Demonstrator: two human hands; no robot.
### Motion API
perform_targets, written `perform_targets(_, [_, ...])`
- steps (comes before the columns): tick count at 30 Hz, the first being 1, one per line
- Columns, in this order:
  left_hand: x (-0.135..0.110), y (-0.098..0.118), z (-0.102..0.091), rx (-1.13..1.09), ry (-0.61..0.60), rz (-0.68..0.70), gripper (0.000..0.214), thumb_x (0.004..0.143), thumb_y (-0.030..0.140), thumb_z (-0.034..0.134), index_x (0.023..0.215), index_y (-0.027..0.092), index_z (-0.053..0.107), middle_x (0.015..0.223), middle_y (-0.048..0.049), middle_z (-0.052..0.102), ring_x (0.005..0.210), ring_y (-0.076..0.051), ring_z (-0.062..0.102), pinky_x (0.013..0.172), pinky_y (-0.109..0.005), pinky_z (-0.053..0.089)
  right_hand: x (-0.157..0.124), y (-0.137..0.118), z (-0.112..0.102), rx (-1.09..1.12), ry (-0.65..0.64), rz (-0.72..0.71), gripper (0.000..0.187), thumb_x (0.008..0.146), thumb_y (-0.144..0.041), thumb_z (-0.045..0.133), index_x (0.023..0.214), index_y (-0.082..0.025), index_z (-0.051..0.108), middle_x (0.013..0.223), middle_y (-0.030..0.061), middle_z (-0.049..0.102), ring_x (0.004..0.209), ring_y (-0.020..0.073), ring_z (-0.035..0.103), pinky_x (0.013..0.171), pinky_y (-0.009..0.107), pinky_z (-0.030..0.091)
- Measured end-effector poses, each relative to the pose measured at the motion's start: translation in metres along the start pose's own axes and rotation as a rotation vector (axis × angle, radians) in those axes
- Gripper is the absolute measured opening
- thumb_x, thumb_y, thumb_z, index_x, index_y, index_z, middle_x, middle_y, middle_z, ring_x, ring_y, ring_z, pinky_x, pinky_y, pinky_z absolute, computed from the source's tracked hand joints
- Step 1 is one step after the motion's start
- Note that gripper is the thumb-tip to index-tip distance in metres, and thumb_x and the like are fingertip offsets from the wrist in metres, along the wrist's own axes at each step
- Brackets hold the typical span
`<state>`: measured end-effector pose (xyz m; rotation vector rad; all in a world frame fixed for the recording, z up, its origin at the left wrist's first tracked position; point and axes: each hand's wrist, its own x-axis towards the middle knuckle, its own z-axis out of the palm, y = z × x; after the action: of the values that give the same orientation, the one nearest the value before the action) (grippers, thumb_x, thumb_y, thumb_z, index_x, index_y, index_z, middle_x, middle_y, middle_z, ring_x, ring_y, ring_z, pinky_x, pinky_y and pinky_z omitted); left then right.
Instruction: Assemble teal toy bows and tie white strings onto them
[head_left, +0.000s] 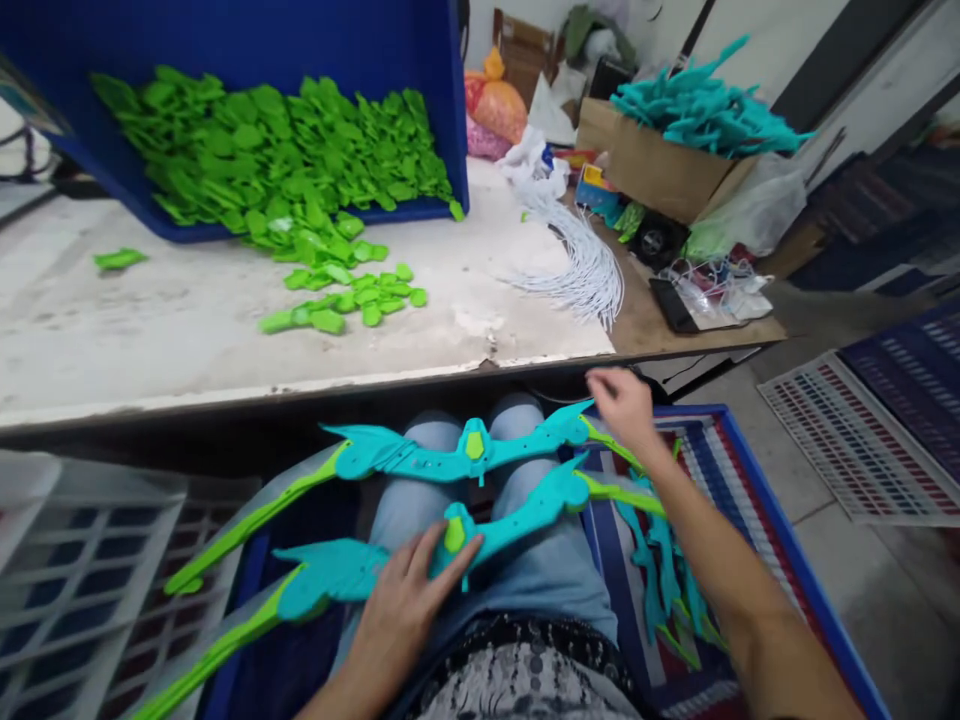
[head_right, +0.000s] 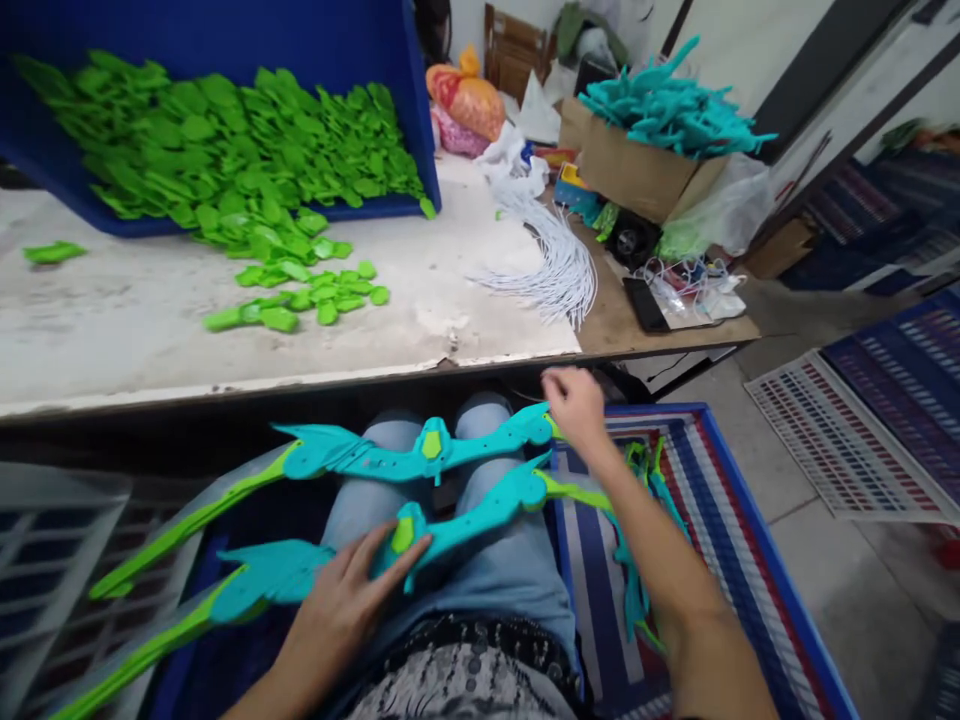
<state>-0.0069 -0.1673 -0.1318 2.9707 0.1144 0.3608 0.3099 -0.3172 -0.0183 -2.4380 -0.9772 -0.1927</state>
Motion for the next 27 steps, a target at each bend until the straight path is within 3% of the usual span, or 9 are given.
perform_targets(3, [-0.011,0.002,0.013,0.085,-0.015,-0.006,0.077,0.079,0.001,0.044,0.139,0.048,0.039,0.14,-0.0077,0.05,0.119,-0.03,0.055,0.087,-0.038,0.051,0.081,0.043,-0.014,-0.315,-0.099,0.267,0.032,0.088,-0.018,0.046,0.106,-0.01,0.071,0.109,0.0172,0.07,0.103,0.0283,0.063,0.089,0.036,0.046])
perform_targets(7, [-0.015,0.005,0.021,0.141,-0.053,-0.024,0.082,0.077,-0.002,0.043,0.141,0.048,0.032,0.148,-0.0074,0.042,0.129,-0.032,0.047,0.089,-0.039,0.05,0.154,0.067,-0.007,-0.424,-0.245,0.376,0.033,0.08,-0.015,0.056,0.109,-0.004,0.069,0.111,0.0243,0.067,0.108,0.031,0.062,0.087,0.033,0.047])
perform_targets(11, [-0.012,0.002,0.017,0.176,-0.055,0.001,0.086,0.077,-0.006,0.041,0.143,0.047,0.026,0.15,-0.0105,0.038,0.129,-0.031,0.046,0.089,-0.037,0.05,0.186,0.07,0.005,-0.399,-0.32,0.394,0.044,0.065,-0.012,0.073,0.108,-0.003,0.069,0.108,0.0246,0.068,0.107,0.0305,0.063,0.087,0.031,0.048])
perform_targets(15, [-0.003,-0.006,0.01,0.153,0.028,0.029,0.085,0.078,-0.005,0.04,0.145,0.045,0.024,0.145,-0.0152,0.042,0.123,-0.033,0.051,0.087,-0.038,0.051,0.192,0.078,-0.003,-0.324,-0.359,0.406,0.043,0.057,-0.01,0.079,0.099,-0.004,0.072,0.099,0.0211,0.07,0.103,0.0309,0.064,0.085,0.03,0.05])
perform_targets(18, [0.003,-0.015,0.01,0.126,0.047,0.063,0.083,0.078,-0.002,0.042,0.145,0.043,0.027,0.144,-0.0171,0.041,0.12,-0.035,0.052,0.086,-0.04,0.051,0.174,0.092,-0.022,-0.228,-0.37,0.434,0.028,0.056,-0.007,0.076,0.085,-0.007,0.075,0.083,0.0139,0.072,0.087,0.0266,0.068,0.074,0.027,0.051])
perform_targets(21, [0.008,-0.021,0.009,0.083,0.029,0.084,0.074,0.079,0.001,0.045,0.141,0.041,0.04,0.144,-0.0178,0.04,0.12,-0.037,0.051,0.086,-0.044,0.051,0.128,0.11,-0.043,-0.116,-0.364,0.489,0.017,0.063,-0.01,0.071,0.079,-0.01,0.075,0.066,0.0058,0.069,0.061,0.0157,0.063,0.056,0.022,0.047])
perform_targets(24, [0.015,-0.018,-0.002,0.013,0.046,0.099,0.053,0.083,0.012,0.049,0.131,0.031,0.055,0.144,-0.0208,0.038,0.121,-0.042,0.048,0.084,-0.051,0.051,0.053,0.127,-0.062,0.216,-0.381,0.592,0.01,0.061,-0.016,0.071,0.07,-0.013,0.073,0.054,0.0007,0.064,0.045,0.0088,0.05,0.044,0.019,0.038])
perform_targets(27, [0.027,-0.003,-0.025,-0.134,0.102,0.121,0.042,0.085,0.022,0.056,0.127,0.023,0.058,0.141,-0.0208,0.044,0.124,-0.041,0.046,0.09,-0.052,0.048,-0.043,0.131,-0.076,0.648,-0.444,0.711,0.015,0.053,-0.026,0.077,0.061,-0.015,0.071,0.05,-0.0006,0.061,0.044,0.0082,0.047,0.042,0.02,0.036])
